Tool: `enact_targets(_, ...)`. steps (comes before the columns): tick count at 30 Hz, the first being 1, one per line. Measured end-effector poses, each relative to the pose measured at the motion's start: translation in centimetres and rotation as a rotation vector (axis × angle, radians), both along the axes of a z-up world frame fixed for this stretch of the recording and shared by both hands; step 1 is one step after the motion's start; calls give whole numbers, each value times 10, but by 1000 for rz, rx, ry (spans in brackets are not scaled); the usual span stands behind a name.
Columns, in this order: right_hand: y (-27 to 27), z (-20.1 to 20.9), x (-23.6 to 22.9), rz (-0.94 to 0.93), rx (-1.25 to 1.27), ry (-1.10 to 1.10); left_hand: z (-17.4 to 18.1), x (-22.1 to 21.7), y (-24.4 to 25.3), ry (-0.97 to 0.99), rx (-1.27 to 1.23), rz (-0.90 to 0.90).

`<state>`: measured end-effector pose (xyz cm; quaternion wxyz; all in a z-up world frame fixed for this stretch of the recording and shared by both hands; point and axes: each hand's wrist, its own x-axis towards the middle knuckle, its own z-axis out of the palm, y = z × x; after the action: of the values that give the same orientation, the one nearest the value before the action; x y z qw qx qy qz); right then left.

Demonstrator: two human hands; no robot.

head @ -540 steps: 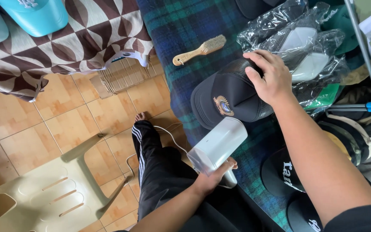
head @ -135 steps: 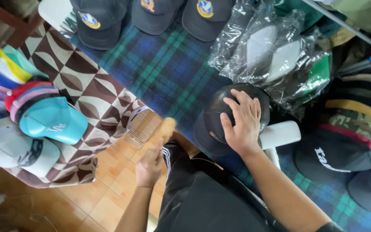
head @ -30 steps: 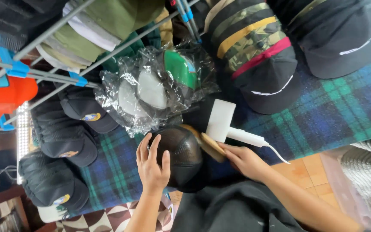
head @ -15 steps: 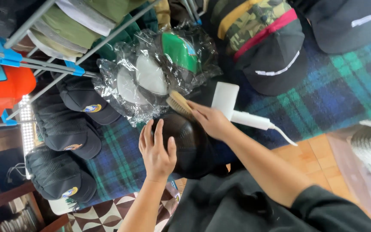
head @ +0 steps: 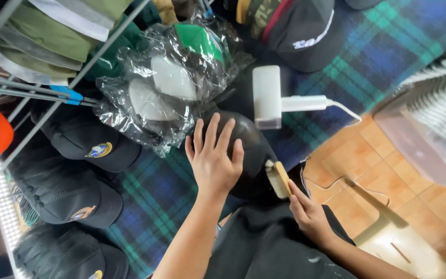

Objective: Brushing a black cap with a wooden brush and then using a handheld steamer to refresh the fabric.

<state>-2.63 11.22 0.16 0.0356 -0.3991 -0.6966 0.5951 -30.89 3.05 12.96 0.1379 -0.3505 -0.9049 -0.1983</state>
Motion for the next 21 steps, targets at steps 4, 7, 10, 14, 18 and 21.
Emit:
enact_targets(4, 5, 24, -80, -146, 80, 39, 2, 2, -3, 15, -7, -9)
enact_targets(7, 26, 49, -146, -210, 217, 183, 3, 4, -5, -43, -28, -15)
enact_targets(10, 15, 53, -148, -267, 153, 172, 6, 7, -6, -40, -65, -2)
enact_targets(14, -50, 56, -71, -286, 148, -47, 10, 4, -5, -98, -101, 6)
enact_targets(18, -82, 56, -6, -174, -104, -457, 10, 1, -7, -207, -137, -3)
enact_targets(21, -65, 89, -34, -266, -5, -313, 15, 6, -5, -129, -180, 29)
